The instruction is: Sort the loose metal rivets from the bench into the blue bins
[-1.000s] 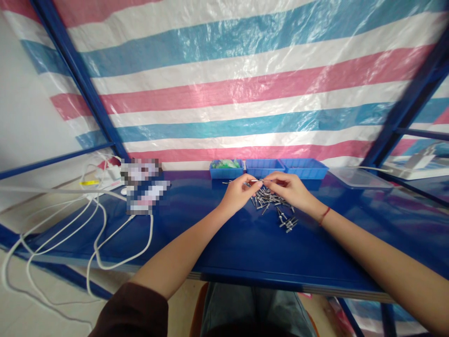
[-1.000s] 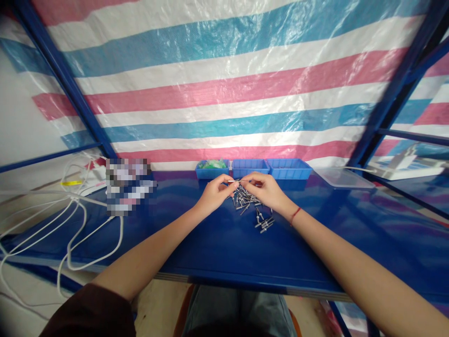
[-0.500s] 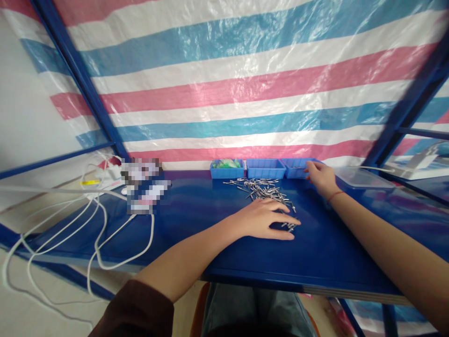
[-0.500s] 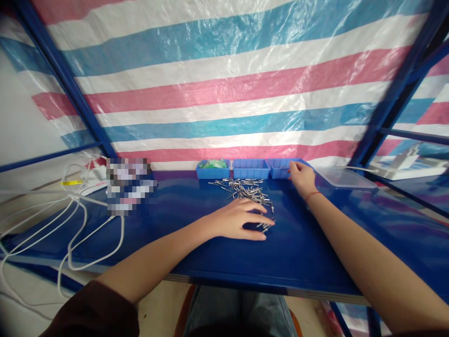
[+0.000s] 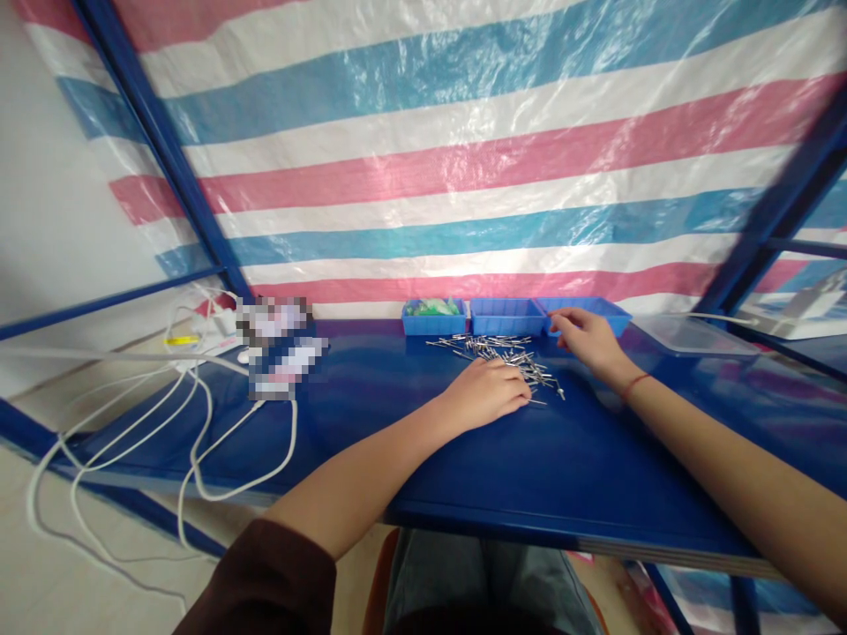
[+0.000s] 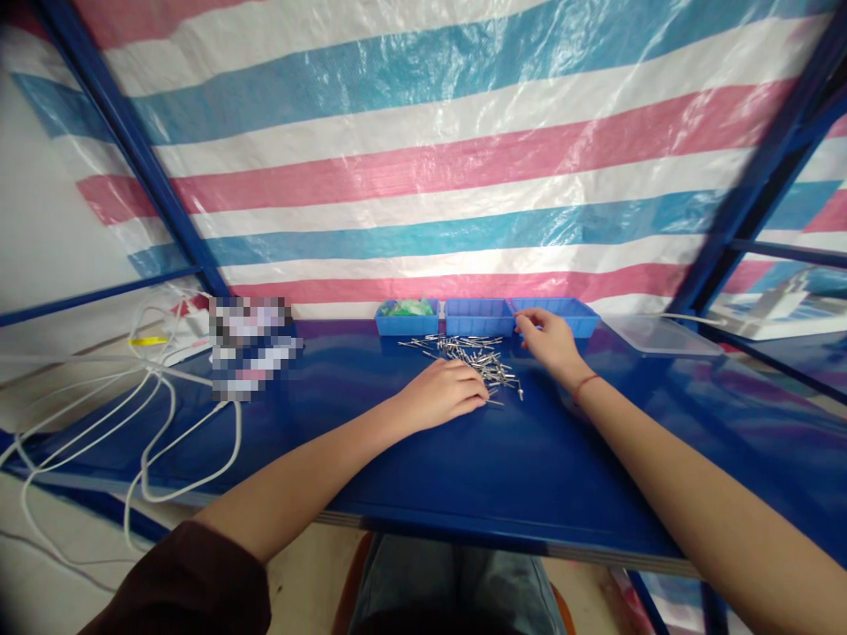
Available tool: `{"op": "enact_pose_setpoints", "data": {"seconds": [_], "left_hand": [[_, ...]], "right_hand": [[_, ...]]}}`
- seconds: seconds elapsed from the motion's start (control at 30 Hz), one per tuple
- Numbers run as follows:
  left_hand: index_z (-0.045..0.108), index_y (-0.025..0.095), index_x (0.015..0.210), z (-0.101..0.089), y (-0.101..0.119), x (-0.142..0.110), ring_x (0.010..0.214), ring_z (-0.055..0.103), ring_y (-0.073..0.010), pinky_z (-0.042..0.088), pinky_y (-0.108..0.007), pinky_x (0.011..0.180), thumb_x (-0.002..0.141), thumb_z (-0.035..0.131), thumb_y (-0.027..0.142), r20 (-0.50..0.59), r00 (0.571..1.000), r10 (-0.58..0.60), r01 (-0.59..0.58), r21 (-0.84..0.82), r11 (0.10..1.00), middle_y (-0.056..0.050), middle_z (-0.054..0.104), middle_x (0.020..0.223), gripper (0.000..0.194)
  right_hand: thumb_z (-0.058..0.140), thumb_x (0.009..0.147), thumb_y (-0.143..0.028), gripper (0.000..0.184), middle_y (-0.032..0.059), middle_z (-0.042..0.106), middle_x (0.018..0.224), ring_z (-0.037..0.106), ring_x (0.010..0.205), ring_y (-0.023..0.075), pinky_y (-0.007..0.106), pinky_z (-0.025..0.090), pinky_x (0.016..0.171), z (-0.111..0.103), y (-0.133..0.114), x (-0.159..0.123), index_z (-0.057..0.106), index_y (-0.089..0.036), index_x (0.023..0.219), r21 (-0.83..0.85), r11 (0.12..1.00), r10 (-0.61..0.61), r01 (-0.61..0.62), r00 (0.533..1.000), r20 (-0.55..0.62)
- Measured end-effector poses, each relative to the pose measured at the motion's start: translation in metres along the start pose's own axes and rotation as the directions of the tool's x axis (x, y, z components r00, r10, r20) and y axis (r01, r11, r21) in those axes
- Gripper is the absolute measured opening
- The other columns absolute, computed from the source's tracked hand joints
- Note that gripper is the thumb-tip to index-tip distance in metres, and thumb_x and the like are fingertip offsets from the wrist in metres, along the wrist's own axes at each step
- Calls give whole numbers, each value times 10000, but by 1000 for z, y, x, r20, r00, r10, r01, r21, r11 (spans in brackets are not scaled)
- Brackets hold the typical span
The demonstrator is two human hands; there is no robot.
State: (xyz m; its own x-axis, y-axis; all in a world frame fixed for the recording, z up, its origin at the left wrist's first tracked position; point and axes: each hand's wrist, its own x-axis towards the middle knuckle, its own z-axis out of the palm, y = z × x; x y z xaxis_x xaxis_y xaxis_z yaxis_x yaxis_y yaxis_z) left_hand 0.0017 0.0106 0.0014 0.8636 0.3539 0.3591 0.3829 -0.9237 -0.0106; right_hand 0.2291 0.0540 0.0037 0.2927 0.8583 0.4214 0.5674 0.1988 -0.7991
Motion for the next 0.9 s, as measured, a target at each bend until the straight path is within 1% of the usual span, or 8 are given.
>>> {"op": "enact_pose_setpoints", "data": {"seconds": [0.1, 0.2, 0.3, 0.37, 0.43, 0.53, 0.77, 0.9], "left_hand": [[666, 196, 902, 2, -5, 0, 971, 570, -186, 407, -310, 848, 904, 488, 282, -123, 984, -131, 123, -74, 990, -35, 665, 1008, 198], [636, 178, 915, 6, -12, 1, 904, 592, -166, 439, -292, 832, 900, 476, 249, -250, 907, -339, 262, -294, 919, -41, 671, 951, 175], [617, 165, 930, 9, -19, 2, 879, 609, -150, 460, -263, 814, 884, 484, 215, -272, 821, -502, 318, -513, 797, -45, 677, 959, 149], [613, 166, 939, 10, -22, 2, 887, 614, -145, 463, -256, 823, 878, 488, 209, -252, 786, -565, 329, -603, 727, -42, 678, 978, 145], [611, 170, 947, 11, -23, 3, 890, 616, -144, 462, -256, 834, 877, 486, 218, -233, 766, -599, 333, -654, 679, -35, 678, 978, 151], [613, 170, 953, 14, -25, 4, 881, 619, -144, 466, -253, 822, 884, 476, 245, -212, 752, -624, 327, -702, 632, -31, 680, 955, 171], [633, 159, 985, 15, -23, 5, 965, 634, -168, 462, -268, 872, 881, 486, 284, -130, 768, -628, 284, -809, 514, -62, 692, 1014, 220], [646, 157, 998, 12, -18, 5, 957, 634, -187, 467, -292, 869, 865, 511, 305, -127, 769, -627, 317, -776, 545, -70, 692, 1037, 241]], "right_hand": [[513, 782, -367, 258, 70, 662, 765, 534, 492, 133, 280, 425, 511, 6, -17, -12, 653, -161, 850, -30, 992, -119, 124, 984, 131], [513, 781, -359, 263, 55, 668, 750, 552, 520, 136, 280, 434, 534, 13, -33, -25, 664, -159, 861, 13, 982, -184, 189, 938, 295], [553, 753, -373, 269, 45, 670, 772, 563, 557, 136, 281, 447, 553, 20, -49, -38, 670, -163, 874, 122, 979, -198, 161, 884, 423], [585, 732, -409, 275, 49, 666, 805, 554, 563, 126, 279, 446, 554, 24, -58, -45, 666, -160, 815, 205, 970, -211, 128, 861, 462], [621, 707, -450, 302, 47, 657, 794, 534, 553, 113, 271, 433, 540, 26, -65, -50, 655, -156, 771, 273, 957, -215, 96, 868, 448], [672, 670, -486, 355, 24, 632, 715, 496, 526, 100, 255, 401, 506, 28, -69, -54, 656, -155, 799, 333, 942, -174, 37, 904, 390], [748, 608, -488, 383, 1, 604, 633, 454, 505, 86, 244, 372, 492, 28, -69, -55, 665, -149, 765, 386, 923, -132, -3, 937, 324], [755, 595, -499, 393, 15, 624, 659, 476, 532, 97, 253, 387, 513, 29, -66, -54, 674, -149, 755, 386, 922, -157, 34, 943, 292]]}}
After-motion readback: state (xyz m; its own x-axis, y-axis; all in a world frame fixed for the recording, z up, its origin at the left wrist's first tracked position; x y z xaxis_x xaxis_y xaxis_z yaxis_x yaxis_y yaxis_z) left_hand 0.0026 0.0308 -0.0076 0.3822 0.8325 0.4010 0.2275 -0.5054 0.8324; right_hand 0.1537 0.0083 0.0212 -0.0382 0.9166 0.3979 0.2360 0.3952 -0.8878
